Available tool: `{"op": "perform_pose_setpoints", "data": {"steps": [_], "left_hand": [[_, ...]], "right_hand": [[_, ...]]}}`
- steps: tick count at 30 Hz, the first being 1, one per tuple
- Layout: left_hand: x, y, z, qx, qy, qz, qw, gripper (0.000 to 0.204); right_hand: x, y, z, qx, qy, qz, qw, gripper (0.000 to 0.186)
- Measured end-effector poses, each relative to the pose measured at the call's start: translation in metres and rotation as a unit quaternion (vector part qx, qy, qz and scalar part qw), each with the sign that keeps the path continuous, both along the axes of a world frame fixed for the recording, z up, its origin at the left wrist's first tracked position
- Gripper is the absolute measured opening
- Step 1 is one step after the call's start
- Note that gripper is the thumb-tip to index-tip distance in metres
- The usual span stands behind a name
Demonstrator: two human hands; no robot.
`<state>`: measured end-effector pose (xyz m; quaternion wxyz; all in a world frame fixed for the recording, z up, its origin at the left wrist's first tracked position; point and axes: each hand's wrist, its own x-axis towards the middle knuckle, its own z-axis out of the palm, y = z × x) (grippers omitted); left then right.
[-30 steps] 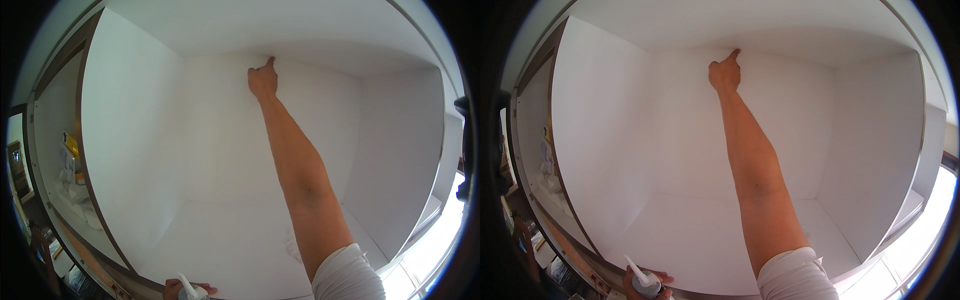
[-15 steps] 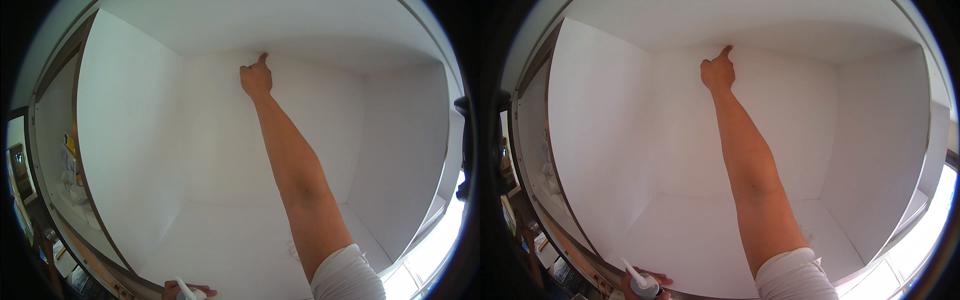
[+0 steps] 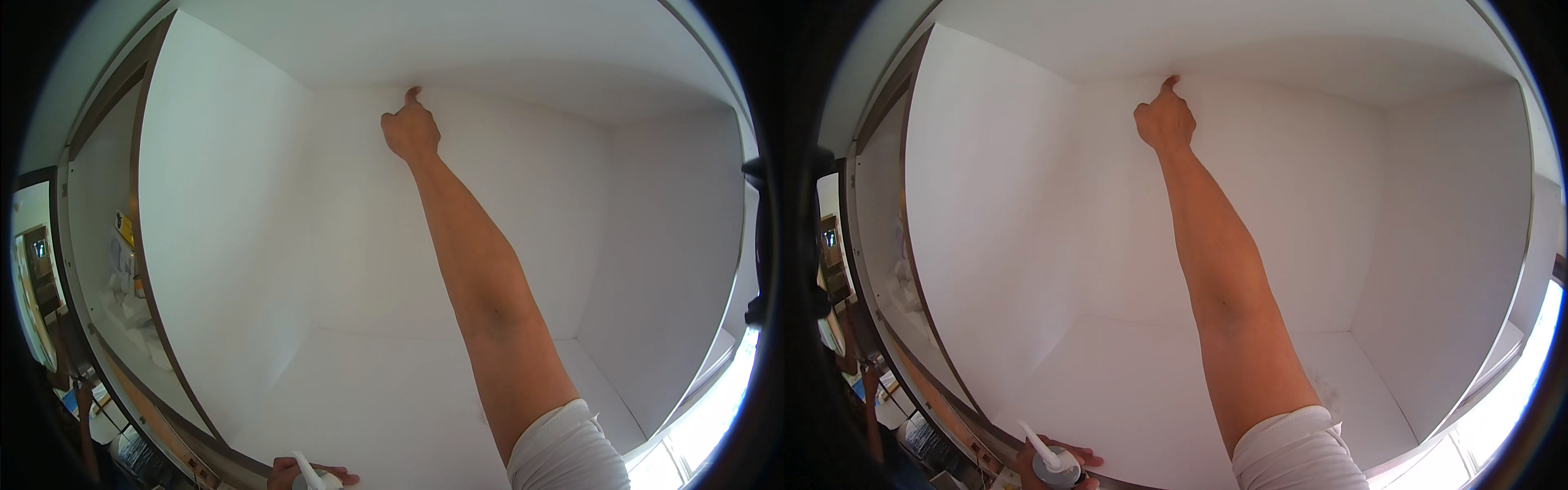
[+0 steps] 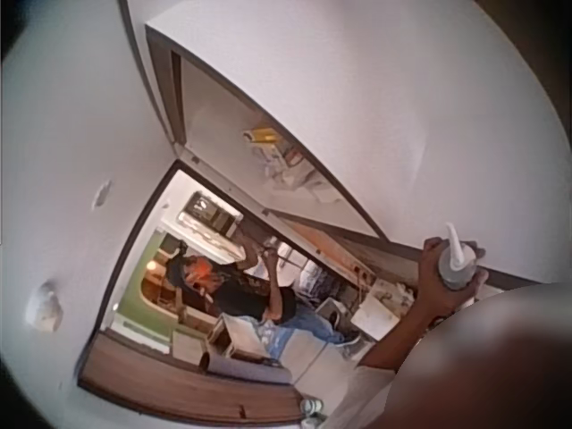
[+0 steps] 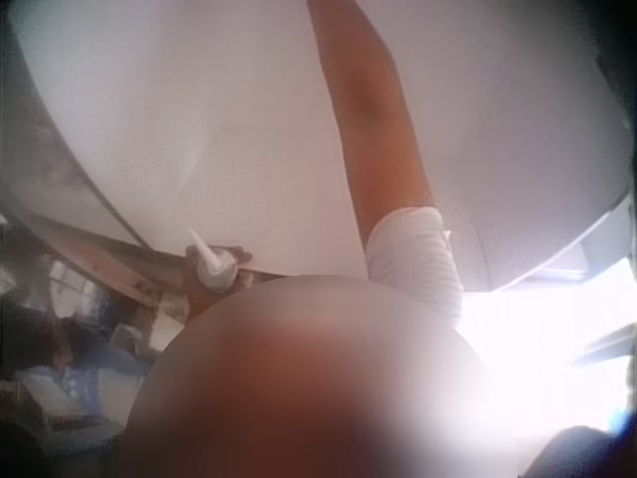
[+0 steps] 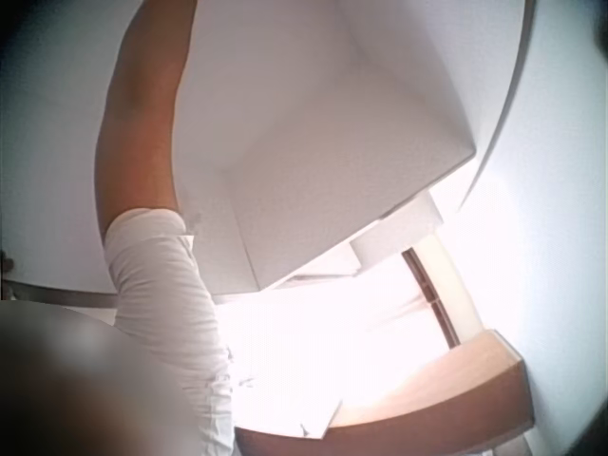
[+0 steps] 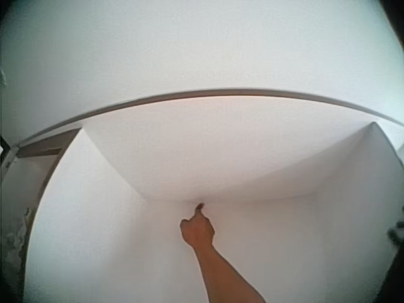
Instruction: The person applies white sealant from a caulking gun into the corners and seams of a white cabinet interior, then smooths the bead with a finger and wipes excess with a cloth. The person repeats this process across multiple corners and edges of the cabinet.
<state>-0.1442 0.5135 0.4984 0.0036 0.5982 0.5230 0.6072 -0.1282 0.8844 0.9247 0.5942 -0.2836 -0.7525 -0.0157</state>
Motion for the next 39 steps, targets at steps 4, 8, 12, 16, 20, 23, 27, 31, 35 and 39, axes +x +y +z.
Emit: {"op": "perform_pose_setpoints", "data": {"steps": [4, 8, 12, 16, 20, 23, 27, 31, 35, 39], "left_hand": [[0.004, 0.001, -0.003, 0.006, -0.056, -0.022, 0.998, 0.062], [0.003, 0.001, -0.006, 0.006, -0.036, -0.034, 0.999, 0.065], [-0.003, 0.003, -0.005, 0.014, -0.028, -0.015, 0.999, 0.067], [-0.001, 0.004, -0.001, 0.028, 0.044, 0.031, 0.998, 0.072], [-0.002, -0.008, 0.012, -0.022, 0.221, 0.083, 0.972, 0.079], [0.007, -0.003, 0.019, -0.018, -0.019, 0.029, 0.999, 0.066], [0.011, -0.006, 0.03, -0.051, -0.027, 0.044, 0.997, 0.049], [0.006, -0.011, 0.039, -0.047, 0.091, 0.077, 0.992, 0.05], [0.011, -0.01, 0.037, -0.032, 0.029, 0.057, 0.997, 0.054], [0.009, -0.004, 0.026, -0.006, 0.029, 0.059, 0.998, 0.066]], "right_hand": [[0.003, 0.004, 0.002, 0.037, -0.025, -0.01, 0.999, 0.083], [0.019, 0.02, 0.003, 0.024, -0.051, 0.119, 0.991, 0.074], [0.05, 0.034, -0.004, 0.179, -0.105, -0.102, 0.973, 0.067], [0.086, 0.036, -0.006, 0.276, -0.214, -0.311, 0.884, 0.073], [0.086, 0.032, 0.004, 0.309, -0.299, -0.376, 0.821, 0.082], [0.066, 0.034, 0.012, 0.319, -0.282, -0.379, 0.822, 0.087], [0.049, 0.041, 0.021, 0.282, -0.286, -0.475, 0.783, 0.093], [0.061, 0.046, 0.027, 0.25, -0.304, -0.531, 0.751, 0.098], [0.088, 0.049, 0.032, 0.227, -0.32, -0.54, 0.745, 0.102], [0.12, 0.057, 0.032, 0.195, -0.338, -0.559, 0.731, 0.115]]}}
